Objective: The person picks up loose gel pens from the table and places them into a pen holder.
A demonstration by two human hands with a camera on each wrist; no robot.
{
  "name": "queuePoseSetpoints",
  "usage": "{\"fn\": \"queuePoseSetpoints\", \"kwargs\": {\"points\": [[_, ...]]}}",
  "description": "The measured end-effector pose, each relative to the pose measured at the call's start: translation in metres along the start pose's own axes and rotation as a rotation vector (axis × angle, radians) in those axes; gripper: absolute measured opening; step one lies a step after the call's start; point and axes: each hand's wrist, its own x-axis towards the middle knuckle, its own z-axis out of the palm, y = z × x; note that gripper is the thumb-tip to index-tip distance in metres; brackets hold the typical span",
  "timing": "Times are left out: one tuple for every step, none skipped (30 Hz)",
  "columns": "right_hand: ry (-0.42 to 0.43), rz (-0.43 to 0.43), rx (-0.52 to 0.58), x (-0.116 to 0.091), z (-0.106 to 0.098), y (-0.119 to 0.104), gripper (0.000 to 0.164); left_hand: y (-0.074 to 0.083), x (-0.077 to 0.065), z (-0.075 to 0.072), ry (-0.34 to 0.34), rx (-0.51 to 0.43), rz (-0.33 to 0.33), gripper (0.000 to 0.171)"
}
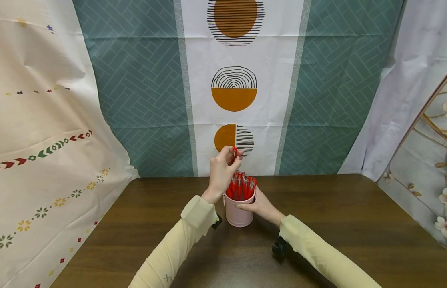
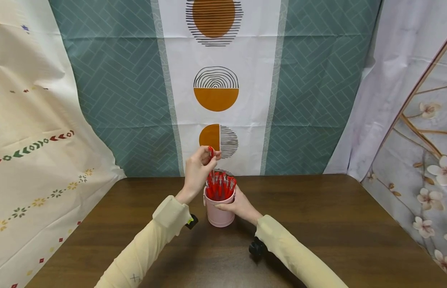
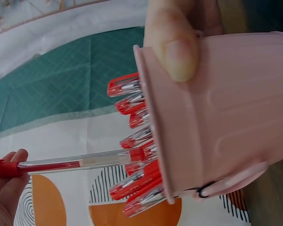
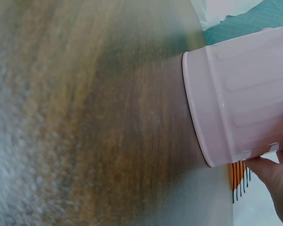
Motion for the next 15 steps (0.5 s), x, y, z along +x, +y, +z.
{"fn": "queuePoseSetpoints", "kwargs": {"points": [[-0.001, 0.004, -0.001, 0.000, 0.000, 0.000, 0.078, -0.001, -0.001, 0.001, -0.001, -0.002, -0.001, 0.016], [-0.001, 0.006, -0.002, 0.000, 0.000, 0.000, 0.078, -0.002, -0.001, 0.001, -0.003, -0.001, -0.002, 0.016], [0.000, 0.007, -0.005, 0.000, 0.000, -0.001, 0.078, -0.003, -0.001, 0.002, -0.004, -0.002, -0.006, 0.015], [0.002, 0.009, -0.004, 0.000, 0.000, -0.001, 0.077, -0.004, -0.002, 0.003, -0.004, 0.001, -0.007, 0.015], [0.004, 0.009, -0.005, 0.000, 0.000, 0.000, 0.077, -0.004, -0.002, 0.004, -0.004, -0.002, -0.008, 0.015], [0.005, 0.010, -0.006, 0.000, -0.001, 0.000, 0.077, -0.005, -0.003, 0.004, -0.006, -0.008, -0.009, 0.015], [0.007, 0.012, -0.009, 0.001, -0.001, 0.000, 0.077, 0.000, -0.003, 0.004, -0.010, -0.015, -0.018, 0.015], [0.008, 0.013, -0.011, 0.001, -0.001, 0.000, 0.077, 0.004, -0.003, 0.003, -0.013, -0.027, -0.022, 0.015], [0.011, 0.015, -0.016, 0.001, -0.001, 0.000, 0.077, 0.003, -0.004, 0.004, -0.017, -0.029, -0.027, 0.015], [0.011, 0.015, -0.016, 0.001, -0.001, 0.000, 0.077, 0.001, -0.005, 0.005, -0.024, -0.029, -0.034, 0.016], [0.012, 0.015, -0.017, 0.001, -0.001, 0.001, 0.077, 0.000, -0.007, 0.006, -0.034, -0.028, -0.043, 0.016], [0.012, 0.016, -0.016, 0.001, -0.001, 0.001, 0.077, -0.002, -0.008, 0.007, -0.043, -0.023, -0.056, 0.016], [0.013, 0.019, -0.015, 0.001, -0.001, 0.001, 0.077, -0.004, -0.010, 0.008, -0.050, -0.017, -0.069, 0.016], [0.013, 0.021, -0.014, 0.001, -0.001, 0.001, 0.077, -0.011, -0.012, 0.010, -0.056, -0.010, -0.072, 0.017], [0.013, 0.022, -0.014, 0.001, 0.000, 0.001, 0.078, -0.018, -0.013, 0.012, -0.061, 0.002, -0.081, 0.017]]}}
